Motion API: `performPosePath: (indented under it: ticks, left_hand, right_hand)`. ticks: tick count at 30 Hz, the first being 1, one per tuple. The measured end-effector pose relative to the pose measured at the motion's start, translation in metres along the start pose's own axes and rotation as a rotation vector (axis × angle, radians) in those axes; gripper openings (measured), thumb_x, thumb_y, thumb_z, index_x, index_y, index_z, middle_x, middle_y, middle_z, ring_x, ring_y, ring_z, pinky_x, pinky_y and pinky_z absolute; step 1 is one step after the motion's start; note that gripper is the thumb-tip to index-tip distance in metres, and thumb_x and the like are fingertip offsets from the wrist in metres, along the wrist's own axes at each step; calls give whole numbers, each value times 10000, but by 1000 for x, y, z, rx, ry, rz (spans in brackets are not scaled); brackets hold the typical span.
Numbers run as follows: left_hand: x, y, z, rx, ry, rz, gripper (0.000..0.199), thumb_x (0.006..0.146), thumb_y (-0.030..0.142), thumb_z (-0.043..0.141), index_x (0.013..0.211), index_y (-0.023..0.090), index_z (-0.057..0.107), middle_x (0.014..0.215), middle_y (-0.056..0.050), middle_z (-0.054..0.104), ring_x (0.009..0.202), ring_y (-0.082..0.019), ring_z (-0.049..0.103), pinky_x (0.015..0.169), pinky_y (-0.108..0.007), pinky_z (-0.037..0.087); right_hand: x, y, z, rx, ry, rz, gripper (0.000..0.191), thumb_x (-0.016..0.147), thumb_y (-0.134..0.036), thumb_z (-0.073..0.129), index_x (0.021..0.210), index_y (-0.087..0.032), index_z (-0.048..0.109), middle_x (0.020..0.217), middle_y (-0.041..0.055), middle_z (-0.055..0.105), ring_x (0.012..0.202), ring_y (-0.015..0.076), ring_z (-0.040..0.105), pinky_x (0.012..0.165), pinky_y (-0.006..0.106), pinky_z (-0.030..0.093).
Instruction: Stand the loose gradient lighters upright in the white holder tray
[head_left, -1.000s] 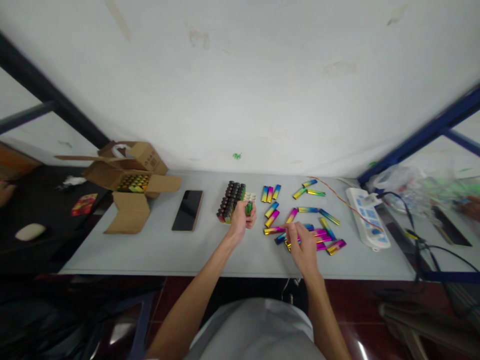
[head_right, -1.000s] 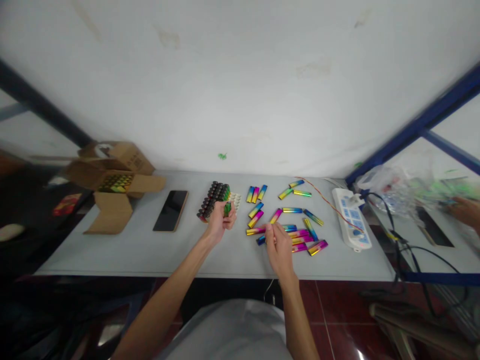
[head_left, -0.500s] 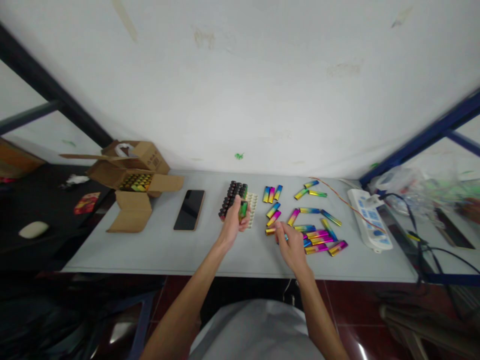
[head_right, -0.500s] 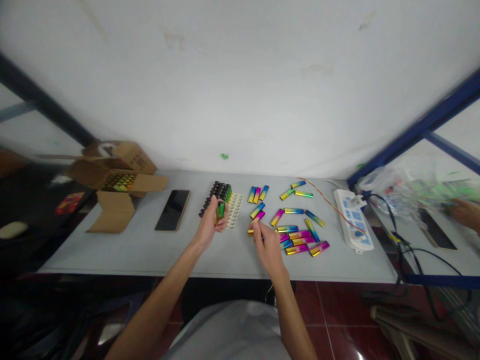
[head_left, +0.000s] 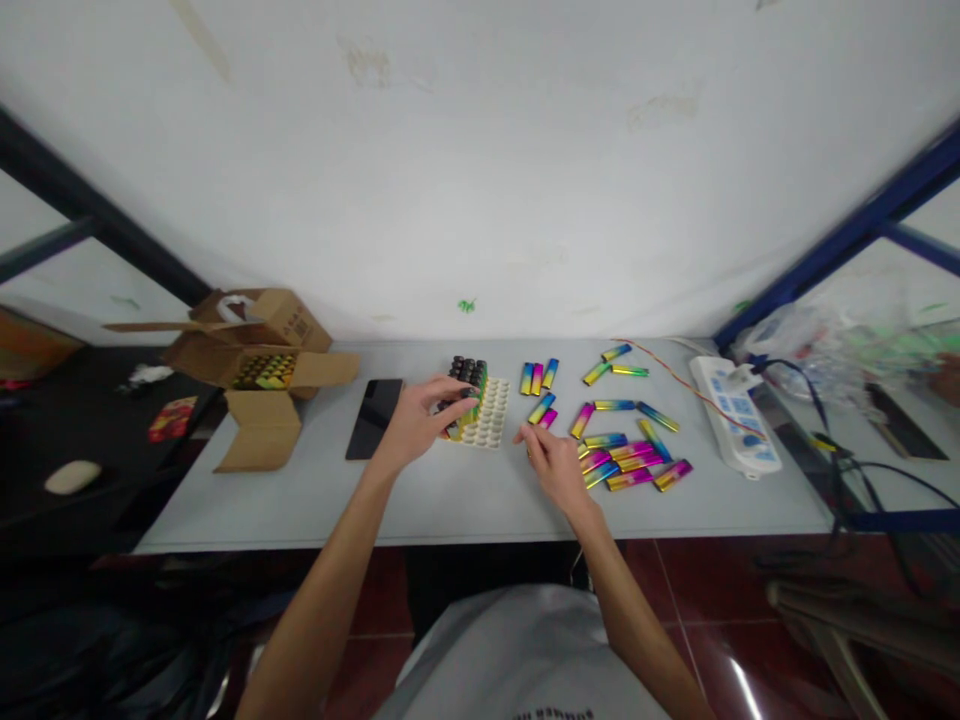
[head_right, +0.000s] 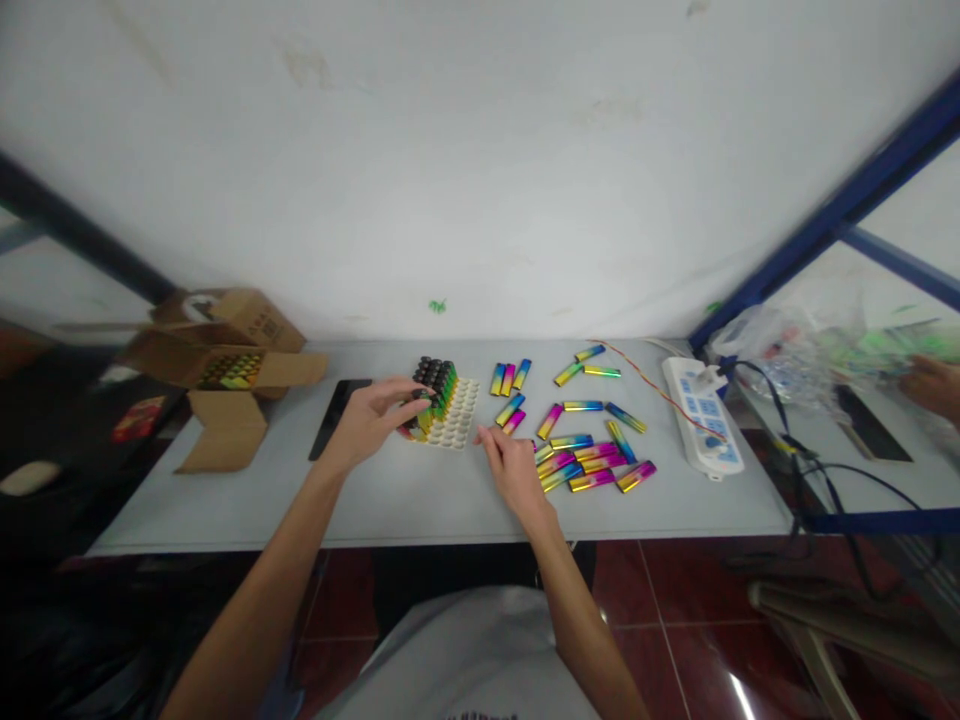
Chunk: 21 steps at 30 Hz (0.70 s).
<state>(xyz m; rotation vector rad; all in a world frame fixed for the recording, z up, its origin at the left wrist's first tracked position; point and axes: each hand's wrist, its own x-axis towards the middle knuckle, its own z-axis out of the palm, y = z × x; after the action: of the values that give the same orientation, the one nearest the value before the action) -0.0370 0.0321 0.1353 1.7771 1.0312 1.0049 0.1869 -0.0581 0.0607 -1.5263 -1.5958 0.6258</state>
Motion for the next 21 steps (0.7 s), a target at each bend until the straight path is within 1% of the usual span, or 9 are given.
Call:
performPosePath:
  ticks: [3, 6, 8, 12, 14, 15, 18, 21]
  left_hand:
    - [4, -9, -5, 231, -82, 85, 288, 883, 451, 735, 1028, 209, 795, 1060, -76, 771, 983, -238, 704, 946, -394, 572]
    - [7, -18, -6, 439, -180, 175, 195, 899, 370, 720, 1006, 223, 791, 1042, -68, 766, 1031, -250, 677, 1014, -436, 534]
    - [8, -24, -6, 561, -215, 205, 143, 893, 315, 722, 973, 224, 796, 1106, -84, 730, 1112, -271, 641, 1056, -467, 506]
    - [6, -32, -4, 692, -221, 211, 144, 894, 282, 715, 995, 227, 800, 1324, -117, 591, 1291, -307, 545, 1152, -518, 433]
    - [4, -33, -3, 717, -243, 214, 155, 906, 293, 701, 1012, 236, 799, 1367, -115, 555, 1325, -314, 518, 1169, -534, 417]
    - [4, -34, -3, 725, -255, 219, 158, 913, 300, 693, 1014, 240, 799, 1378, -114, 546, 1332, -317, 511, 1169, -538, 416]
    - [3, -35, -2, 735, -269, 248, 199, 947, 347, 650, 997, 230, 803, 1385, -122, 542, 1330, -322, 509, 1164, -541, 425]
    - [5, -38, -2, 745, -230, 286, 324, 1009, 390, 548, 940, 210, 808, 1363, -128, 568, 1307, -312, 526, 1157, -540, 435]
  right_hand:
    - [-5, 0, -3, 24, 41, 31, 540, 1083, -543, 367, 937, -198, 755, 585, -8, 598, 515, 158, 577, 593, 259, 398]
    - [-10, -2, -9, 61, 123, 80, 552, 1090, -536, 344, 942, -194, 752, 596, -10, 596, 537, 156, 576, 597, 261, 401]
    - [-14, -2, -13, 88, 154, 75, 520, 1085, -529, 373, 968, -192, 752, 680, 8, 640, 608, 161, 604, 627, 265, 422]
    - [-19, 1, -23, 139, 153, -13, 390, 1039, -508, 520, 1179, -207, 724, 965, 63, 695, 870, 202, 654, 801, 309, 503]
    - [-22, 6, -28, 179, 167, 2, 367, 1050, -485, 507, 1181, -215, 718, 1009, 73, 699, 928, 213, 658, 843, 330, 512]
    - [-24, 9, -30, 196, 184, 28, 365, 1059, -478, 489, 1157, -214, 721, 987, 70, 701, 911, 211, 660, 830, 330, 512]
    - [-30, 20, -37, 209, 255, 112, 384, 1065, -485, 468, 1109, -197, 719, 843, 43, 677, 759, 192, 634, 731, 316, 493]
    - [-37, 30, -45, 189, 294, 148, 392, 1058, -498, 477, 1097, -189, 715, 772, 23, 652, 692, 183, 609, 681, 308, 483]
